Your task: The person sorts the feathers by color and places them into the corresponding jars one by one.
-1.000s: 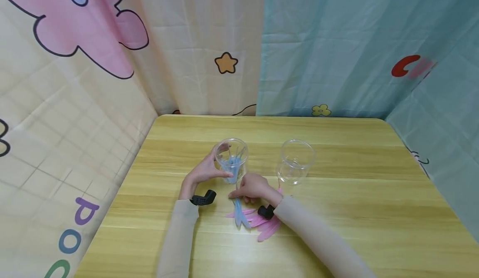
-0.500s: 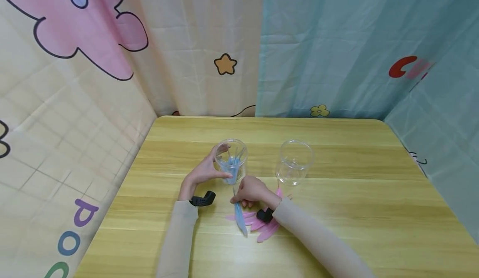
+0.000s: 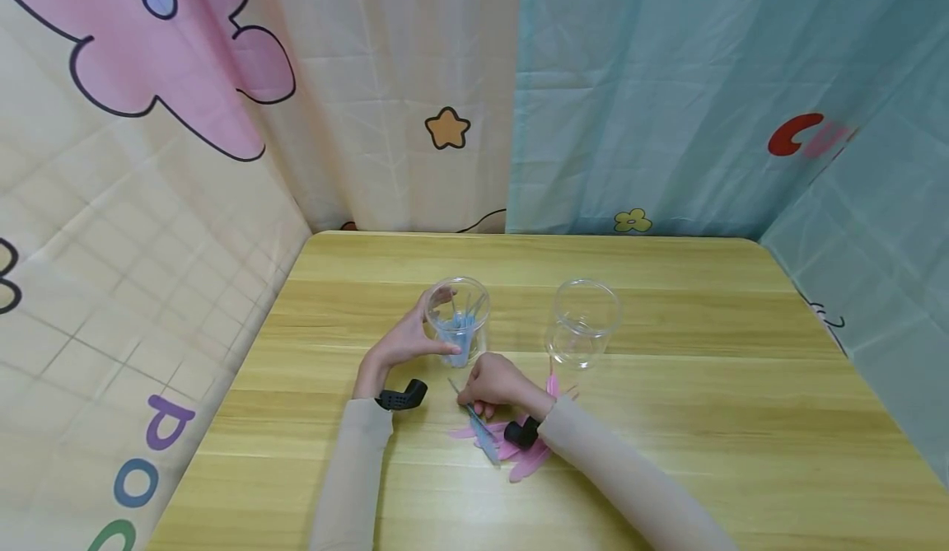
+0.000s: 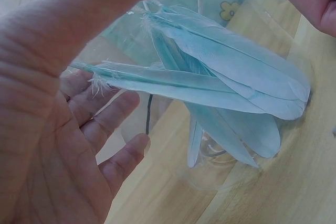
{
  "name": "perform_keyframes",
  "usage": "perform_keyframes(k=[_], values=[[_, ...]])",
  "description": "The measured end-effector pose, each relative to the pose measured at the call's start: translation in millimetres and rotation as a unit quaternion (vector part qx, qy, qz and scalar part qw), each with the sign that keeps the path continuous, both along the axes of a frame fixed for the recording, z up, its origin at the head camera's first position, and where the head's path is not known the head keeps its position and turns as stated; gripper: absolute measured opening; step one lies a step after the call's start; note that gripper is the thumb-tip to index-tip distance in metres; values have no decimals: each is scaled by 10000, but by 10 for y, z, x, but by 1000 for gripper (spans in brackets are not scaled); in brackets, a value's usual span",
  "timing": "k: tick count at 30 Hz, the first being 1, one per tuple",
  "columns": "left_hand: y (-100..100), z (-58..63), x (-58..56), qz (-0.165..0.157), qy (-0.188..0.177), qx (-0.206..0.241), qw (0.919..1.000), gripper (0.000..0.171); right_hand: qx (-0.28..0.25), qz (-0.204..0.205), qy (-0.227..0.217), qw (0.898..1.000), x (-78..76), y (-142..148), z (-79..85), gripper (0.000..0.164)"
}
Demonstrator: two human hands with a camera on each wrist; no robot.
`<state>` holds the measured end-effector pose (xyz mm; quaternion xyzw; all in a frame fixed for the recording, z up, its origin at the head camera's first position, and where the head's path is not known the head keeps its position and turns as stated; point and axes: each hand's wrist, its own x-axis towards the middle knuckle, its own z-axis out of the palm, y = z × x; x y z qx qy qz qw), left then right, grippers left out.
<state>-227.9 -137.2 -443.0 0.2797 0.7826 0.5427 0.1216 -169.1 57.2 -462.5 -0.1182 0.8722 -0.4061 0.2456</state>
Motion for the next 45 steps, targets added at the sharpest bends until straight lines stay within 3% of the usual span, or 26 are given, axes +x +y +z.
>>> perform_keyframes(k=[6,13,19,22,26,33,35,38,45], values=[[-16,-208,-105,87,78,-3,9999,103,-31,181,100,9998,4,45,9,27],[-20,-214,-114,99,108,112,9998,103,-669,706,140,9952,-28,195,116,12],[-31,-205,-114,98,135,115,9998,103,-1700,954,206,9806,-104,309,267,7],[-31,-206,-117,113,151,118,9998,103,-2166,729,423,9726,-157,339,369,7],[-24,-207,-118,135,135,107,9998,104,-2777,42,982,9556,-227,370,511,8],[-20,-205,-117,152,126,86,9998,104,-3708,-1279,2177,8938,-365,365,722,14],[-23,-209,-116,145,119,116,9998,103,-3765,-1432,2374,8839,-380,353,761,14],[-27,-213,-114,134,119,141,9997,104,-3702,-1416,2604,8804,-339,326,852,12],[-21,-211,-122,116,94,103,9998,104,-3314,-1189,2858,8913,-200,277,970,9]])
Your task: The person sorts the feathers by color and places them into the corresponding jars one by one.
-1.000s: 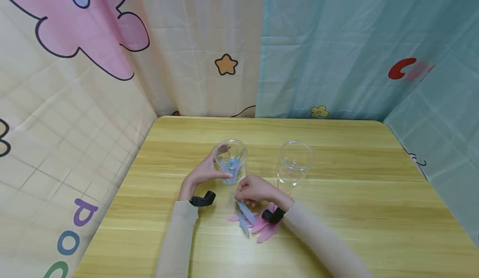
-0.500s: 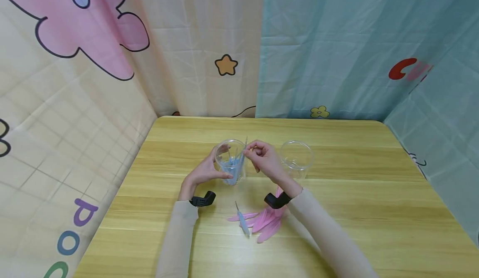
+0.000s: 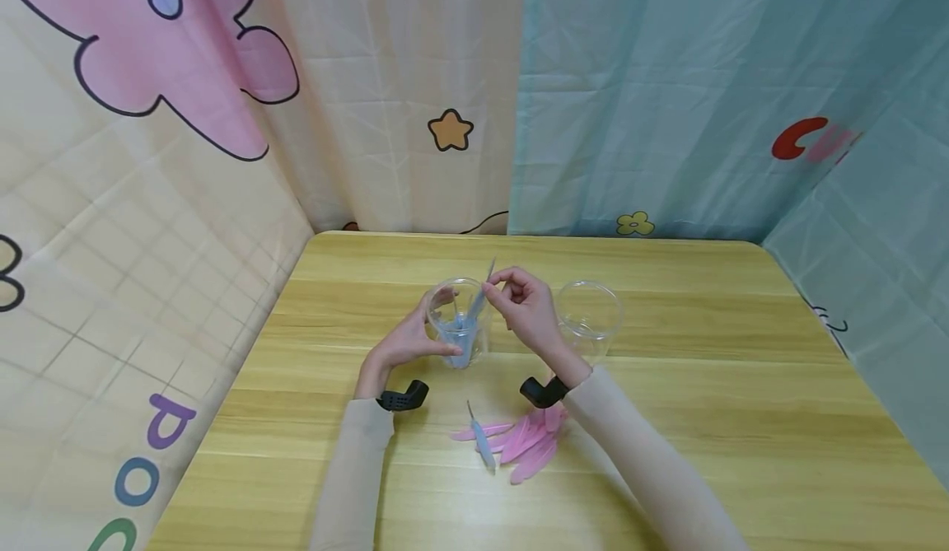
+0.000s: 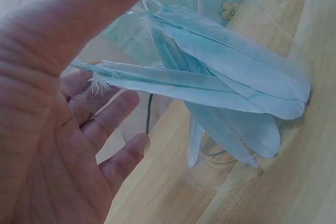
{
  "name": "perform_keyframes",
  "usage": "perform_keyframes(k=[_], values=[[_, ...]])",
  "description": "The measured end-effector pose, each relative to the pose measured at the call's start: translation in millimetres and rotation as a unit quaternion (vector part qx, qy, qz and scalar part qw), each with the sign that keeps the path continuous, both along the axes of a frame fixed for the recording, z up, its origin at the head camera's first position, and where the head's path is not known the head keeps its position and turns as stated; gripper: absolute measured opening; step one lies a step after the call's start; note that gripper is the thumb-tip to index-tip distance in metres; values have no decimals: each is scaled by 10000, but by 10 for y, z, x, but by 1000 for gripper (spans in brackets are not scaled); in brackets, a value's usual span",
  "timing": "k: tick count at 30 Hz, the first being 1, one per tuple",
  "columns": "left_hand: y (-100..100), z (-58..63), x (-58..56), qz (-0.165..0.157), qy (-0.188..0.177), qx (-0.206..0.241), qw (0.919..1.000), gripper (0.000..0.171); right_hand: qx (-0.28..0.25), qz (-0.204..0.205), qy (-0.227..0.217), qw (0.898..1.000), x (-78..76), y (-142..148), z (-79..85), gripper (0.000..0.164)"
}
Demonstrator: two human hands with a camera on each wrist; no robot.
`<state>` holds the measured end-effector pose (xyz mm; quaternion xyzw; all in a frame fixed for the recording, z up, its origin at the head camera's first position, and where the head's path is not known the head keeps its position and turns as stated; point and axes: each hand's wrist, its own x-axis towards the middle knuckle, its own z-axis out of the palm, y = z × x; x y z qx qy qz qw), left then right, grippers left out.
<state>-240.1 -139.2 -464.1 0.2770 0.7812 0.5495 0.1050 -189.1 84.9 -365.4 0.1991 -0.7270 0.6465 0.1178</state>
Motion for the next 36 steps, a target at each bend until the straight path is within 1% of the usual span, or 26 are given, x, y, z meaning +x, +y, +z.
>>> perform_keyframes(k=[4,9,11,12,15,18,20,22,23,25,28,30,32,36], values=[[7,-5,-10,-50,-39,-28,10000,104,302,-104,-145,9994,17,2,-24,11],[11,-9,-10,-101,-40,-35,9999,103,497,-236,-367,9978,-89,59,-229,16],[10,-12,-9,-81,-44,-47,9999,104,534,-231,-413,9975,-130,91,-324,17],[11,-14,-9,-68,-43,-44,10000,104,579,-216,-423,9972,-125,102,-341,17],[8,-17,-5,-22,-52,-16,10000,103,844,-19,-492,9952,-90,132,-376,21],[1,-17,-1,-6,-33,42,10000,103,1424,300,-678,9870,-42,153,-400,28],[-1,-16,0,-5,-42,82,10000,103,1970,558,-810,9755,-11,157,-409,31],[1,-13,-1,-20,-49,89,9999,103,2581,829,-916,9582,16,153,-423,31],[2,-9,0,-35,-55,89,9999,103,2861,976,-971,9482,29,149,-431,31],[10,8,5,-50,-66,69,9999,104,3460,1233,-1066,9240,53,131,-464,32],[21,124,67,-101,-66,6,9999,103,4190,1509,-1141,8881,99,89,-534,38],[28,216,119,-112,-82,-44,9999,101,4551,1567,-1146,8690,135,49,-585,41],[33,296,164,-119,-86,-87,9999,100,4778,1563,-1176,8564,176,6,-623,42],[36,323,180,-119,-90,-93,9998,99,5099,1524,-1306,8365,238,-75,-665,41]])
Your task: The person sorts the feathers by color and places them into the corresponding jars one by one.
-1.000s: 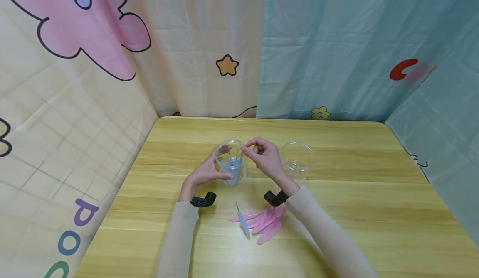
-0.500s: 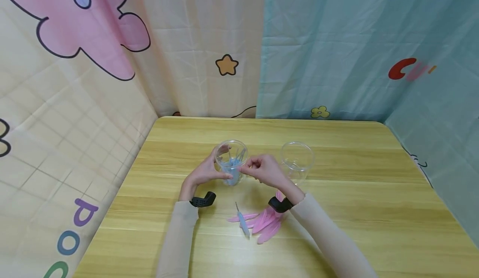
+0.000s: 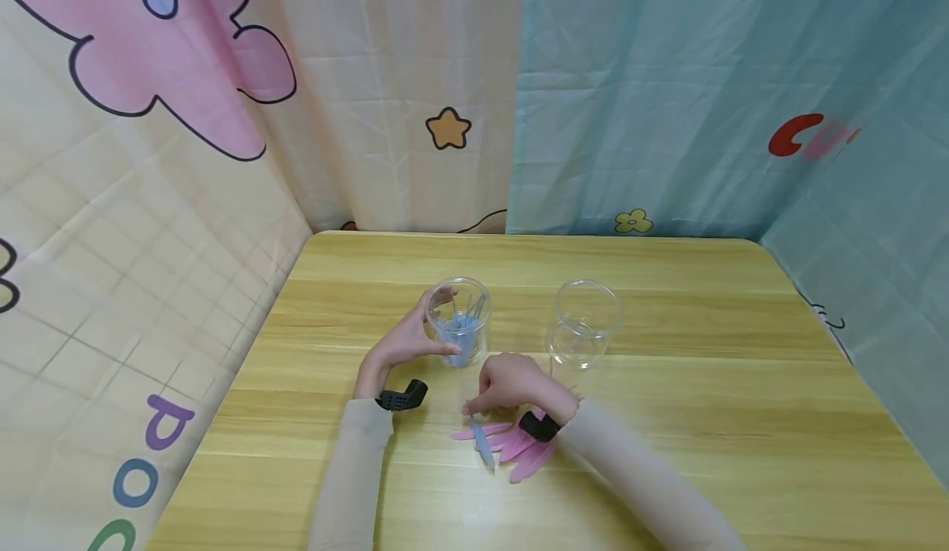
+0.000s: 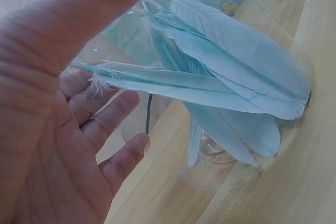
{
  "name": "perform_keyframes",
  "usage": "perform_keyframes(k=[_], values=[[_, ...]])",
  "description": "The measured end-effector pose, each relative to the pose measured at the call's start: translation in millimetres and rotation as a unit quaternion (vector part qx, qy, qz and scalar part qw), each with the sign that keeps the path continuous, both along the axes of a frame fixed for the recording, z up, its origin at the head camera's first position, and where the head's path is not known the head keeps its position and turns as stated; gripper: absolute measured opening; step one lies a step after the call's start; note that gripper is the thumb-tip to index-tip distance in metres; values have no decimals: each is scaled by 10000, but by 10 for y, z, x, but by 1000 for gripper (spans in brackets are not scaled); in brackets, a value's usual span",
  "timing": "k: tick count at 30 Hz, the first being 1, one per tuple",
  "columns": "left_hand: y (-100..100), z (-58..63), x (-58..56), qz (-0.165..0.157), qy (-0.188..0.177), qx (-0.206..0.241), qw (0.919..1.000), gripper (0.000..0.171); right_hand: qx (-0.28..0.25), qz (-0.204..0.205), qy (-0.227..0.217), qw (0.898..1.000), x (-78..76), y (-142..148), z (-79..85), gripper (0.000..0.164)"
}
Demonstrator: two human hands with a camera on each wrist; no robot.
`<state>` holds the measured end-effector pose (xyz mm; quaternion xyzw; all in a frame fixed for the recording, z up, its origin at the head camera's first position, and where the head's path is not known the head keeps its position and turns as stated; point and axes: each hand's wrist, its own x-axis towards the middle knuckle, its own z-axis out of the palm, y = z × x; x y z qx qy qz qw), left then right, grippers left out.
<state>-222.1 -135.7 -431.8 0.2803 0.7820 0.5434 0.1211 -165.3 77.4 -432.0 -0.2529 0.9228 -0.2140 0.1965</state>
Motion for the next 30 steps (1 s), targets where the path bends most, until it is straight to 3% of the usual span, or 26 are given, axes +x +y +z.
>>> perform_keyframes(k=[3,11,19,30], values=[[-3,-6,-5,1,2,-2,10000,99,218,-33,-21,9998,18,-55,-35,43],[-28,-298,-159,69,95,-3,9999,104,440,-215,80,9988,62,-167,-130,50],[-36,-319,-160,89,100,62,9999,102,363,-342,-29,9988,67,-191,-177,46],[-34,-315,-166,105,97,56,9999,103,-239,-640,-845,9941,71,-168,-211,32]])
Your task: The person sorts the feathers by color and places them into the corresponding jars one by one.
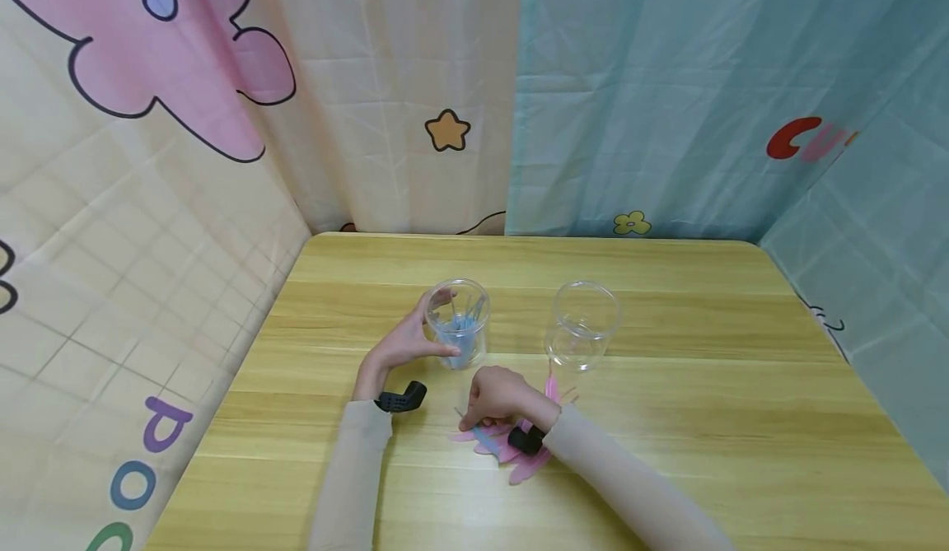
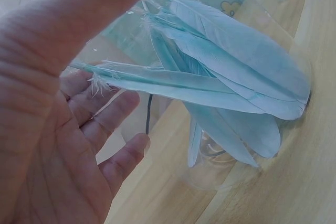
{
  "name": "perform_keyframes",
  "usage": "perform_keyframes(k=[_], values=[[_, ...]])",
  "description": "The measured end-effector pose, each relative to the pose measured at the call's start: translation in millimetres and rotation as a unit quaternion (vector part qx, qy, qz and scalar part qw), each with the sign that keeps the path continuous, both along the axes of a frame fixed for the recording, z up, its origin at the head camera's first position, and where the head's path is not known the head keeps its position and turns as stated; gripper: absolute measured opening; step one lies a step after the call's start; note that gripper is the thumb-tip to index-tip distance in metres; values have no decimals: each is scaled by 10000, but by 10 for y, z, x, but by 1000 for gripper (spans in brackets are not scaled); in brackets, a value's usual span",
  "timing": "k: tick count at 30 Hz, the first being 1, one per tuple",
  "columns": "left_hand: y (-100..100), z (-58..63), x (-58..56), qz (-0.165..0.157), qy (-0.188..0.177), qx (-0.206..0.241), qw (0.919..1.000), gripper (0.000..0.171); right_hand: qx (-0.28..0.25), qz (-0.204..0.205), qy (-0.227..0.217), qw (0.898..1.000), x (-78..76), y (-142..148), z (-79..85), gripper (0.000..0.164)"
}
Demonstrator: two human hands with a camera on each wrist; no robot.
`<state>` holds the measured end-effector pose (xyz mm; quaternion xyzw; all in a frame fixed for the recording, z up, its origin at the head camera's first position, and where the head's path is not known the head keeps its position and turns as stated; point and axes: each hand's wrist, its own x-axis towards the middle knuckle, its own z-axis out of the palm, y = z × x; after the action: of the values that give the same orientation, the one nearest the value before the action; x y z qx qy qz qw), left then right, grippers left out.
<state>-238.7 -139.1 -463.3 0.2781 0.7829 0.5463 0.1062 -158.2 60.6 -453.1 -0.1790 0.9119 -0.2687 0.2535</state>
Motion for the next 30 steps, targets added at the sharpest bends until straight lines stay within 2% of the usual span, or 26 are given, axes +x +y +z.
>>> perform_keyframes(k=[8,12,17,23,27,30], values=[[-3,2,0,26,-41,-12,10000,102,-212,-222,-272,9992,47,-23,-1,24],[-6,-10,-6,-4,-35,4,10000,103,-335,-201,-312,9987,49,-19,-17,22],[4,-21,-8,-78,-20,77,9999,105,-818,-87,-328,9961,15,27,-31,16],[3,-10,-5,16,-22,11,10000,103,-1744,96,-483,9834,-69,139,55,14],[2,-11,-2,-4,32,51,10000,102,-2283,161,-616,9715,-136,219,192,14],[1,-13,-5,-35,49,116,9999,103,-2757,9,-581,9595,-194,264,327,12]])
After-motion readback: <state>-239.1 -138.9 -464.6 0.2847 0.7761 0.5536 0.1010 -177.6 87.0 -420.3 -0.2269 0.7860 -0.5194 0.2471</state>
